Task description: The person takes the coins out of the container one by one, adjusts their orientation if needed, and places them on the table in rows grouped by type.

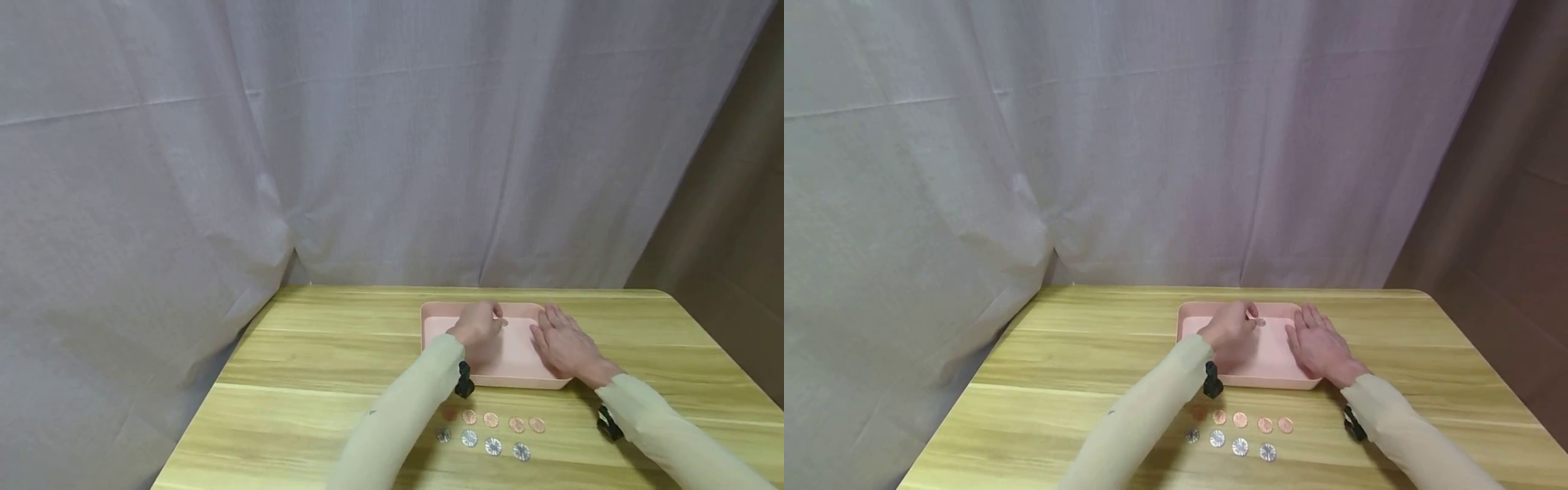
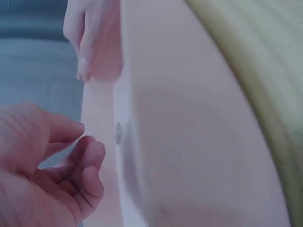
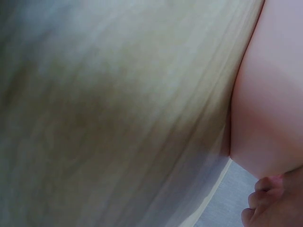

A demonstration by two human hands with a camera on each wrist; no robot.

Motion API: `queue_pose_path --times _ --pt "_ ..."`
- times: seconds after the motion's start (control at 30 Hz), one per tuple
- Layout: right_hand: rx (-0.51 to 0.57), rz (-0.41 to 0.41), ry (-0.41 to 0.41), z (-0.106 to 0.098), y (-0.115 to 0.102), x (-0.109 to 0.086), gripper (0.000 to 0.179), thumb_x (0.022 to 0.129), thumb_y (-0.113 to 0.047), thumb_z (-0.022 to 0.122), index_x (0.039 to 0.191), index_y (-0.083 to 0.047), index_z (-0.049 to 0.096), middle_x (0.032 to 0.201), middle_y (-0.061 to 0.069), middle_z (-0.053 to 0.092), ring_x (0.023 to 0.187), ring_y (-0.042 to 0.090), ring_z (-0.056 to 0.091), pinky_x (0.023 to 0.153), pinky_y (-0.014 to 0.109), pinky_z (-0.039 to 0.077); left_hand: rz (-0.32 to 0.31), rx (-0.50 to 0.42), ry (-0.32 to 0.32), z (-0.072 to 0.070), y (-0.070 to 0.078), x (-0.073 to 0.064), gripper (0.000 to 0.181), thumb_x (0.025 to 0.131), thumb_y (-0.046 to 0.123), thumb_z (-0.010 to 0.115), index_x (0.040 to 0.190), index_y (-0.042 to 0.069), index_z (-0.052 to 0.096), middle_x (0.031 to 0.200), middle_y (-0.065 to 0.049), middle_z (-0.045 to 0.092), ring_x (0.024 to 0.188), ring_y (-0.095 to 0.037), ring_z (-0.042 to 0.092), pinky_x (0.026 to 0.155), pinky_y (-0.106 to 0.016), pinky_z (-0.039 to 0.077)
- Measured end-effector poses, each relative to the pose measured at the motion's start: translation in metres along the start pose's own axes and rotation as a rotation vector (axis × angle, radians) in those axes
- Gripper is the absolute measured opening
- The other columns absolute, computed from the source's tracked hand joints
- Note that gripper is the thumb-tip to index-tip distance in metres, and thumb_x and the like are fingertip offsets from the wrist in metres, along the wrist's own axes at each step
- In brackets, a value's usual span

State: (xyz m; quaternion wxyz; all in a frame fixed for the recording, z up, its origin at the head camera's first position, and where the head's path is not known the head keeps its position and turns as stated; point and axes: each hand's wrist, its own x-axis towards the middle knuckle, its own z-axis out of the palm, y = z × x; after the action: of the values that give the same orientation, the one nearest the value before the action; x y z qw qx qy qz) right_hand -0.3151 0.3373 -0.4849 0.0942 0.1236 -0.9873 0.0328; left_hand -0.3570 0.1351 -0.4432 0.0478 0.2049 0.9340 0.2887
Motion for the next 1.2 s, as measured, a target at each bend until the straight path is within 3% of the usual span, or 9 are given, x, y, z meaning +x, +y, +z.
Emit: queue_pose_path --times 0.23,0.4,0.5,0.67,0.83,1.0,1.2 --pt "0.003 0.003 0.008 -0.001 0.000 0.002 0.062 0.107 -0.032 0.027 0.143 0.017 0.029 0.152 0.038 0.023 0.141 0.053 0.023 0.116 0.061 0.020 -0.086 0.048 -0.025 0.008 0.002 0.014 0.032 0.098 0.030 0.060 0.128 0.020 0.061 0.109 0.005 0.071 0.090 -0.007 0.061 0.079 -0.021 0.048" --pt "0.008 -0.010 0.021 -0.001 0.001 0.001 0.062 0.107 -0.032 0.027 0.142 0.019 0.032 0.150 0.039 0.026 0.140 0.054 0.026 0.115 0.062 0.023 -0.151 0.019 -0.073 0.016 0.002 0.018 0.036 0.097 0.020 0.060 0.133 0.025 0.059 0.114 0.015 0.069 0.102 -0.002 0.060 0.078 -0.018 0.045" --pt "0.013 -0.011 0.013 -0.001 0.001 0.000 0.062 0.107 -0.032 0.027 0.142 0.019 0.031 0.151 0.039 0.025 0.140 0.054 0.025 0.115 0.062 0.022 -0.137 0.080 -0.108 0.017 0.003 0.020 0.040 0.096 0.017 0.060 0.135 0.027 0.057 0.114 0.018 0.069 0.094 0.000 0.059 0.072 -0.017 0.043" --pt "-0.001 0.004 0.010 -0.004 0.004 -0.002 0.063 0.107 -0.034 0.026 0.143 0.018 0.030 0.152 0.038 0.024 0.141 0.053 0.024 0.115 0.062 0.021 -0.098 0.156 -0.124 0.018 0.009 0.020 0.029 0.095 0.018 0.061 0.124 0.024 0.064 0.118 0.017 0.066 0.078 -0.005 0.051 0.063 -0.020 0.041" --pt "-0.001 0.003 0.004 -0.004 0.006 -0.003 0.063 0.107 -0.034 0.026 0.143 0.018 0.030 0.152 0.038 0.024 0.141 0.053 0.023 0.116 0.062 0.020 -0.151 0.179 -0.094 0.021 0.013 0.019 0.005 0.095 0.027 0.064 0.099 0.024 0.066 0.097 0.013 0.066 0.074 -0.008 0.052 0.062 -0.024 0.043" --pt "0.004 0.008 0.000 -0.005 0.007 -0.003 0.062 0.107 -0.033 0.027 0.143 0.018 0.030 0.152 0.039 0.024 0.141 0.053 0.023 0.115 0.062 0.021 -0.214 0.211 -0.068 0.025 0.016 0.021 0.015 0.093 0.034 0.066 0.085 0.021 0.064 0.081 0.007 0.061 0.071 -0.010 0.053 0.060 -0.028 0.045" --pt "0.004 0.007 -0.003 -0.007 0.008 -0.003 0.062 0.107 -0.032 0.027 0.143 0.018 0.030 0.152 0.039 0.022 0.142 0.054 0.022 0.115 0.062 0.020 -0.275 0.222 -0.078 0.025 0.021 0.020 0.013 0.092 0.028 0.066 0.087 0.016 0.068 0.086 0.000 0.061 0.071 -0.016 0.054 0.057 -0.031 0.045"
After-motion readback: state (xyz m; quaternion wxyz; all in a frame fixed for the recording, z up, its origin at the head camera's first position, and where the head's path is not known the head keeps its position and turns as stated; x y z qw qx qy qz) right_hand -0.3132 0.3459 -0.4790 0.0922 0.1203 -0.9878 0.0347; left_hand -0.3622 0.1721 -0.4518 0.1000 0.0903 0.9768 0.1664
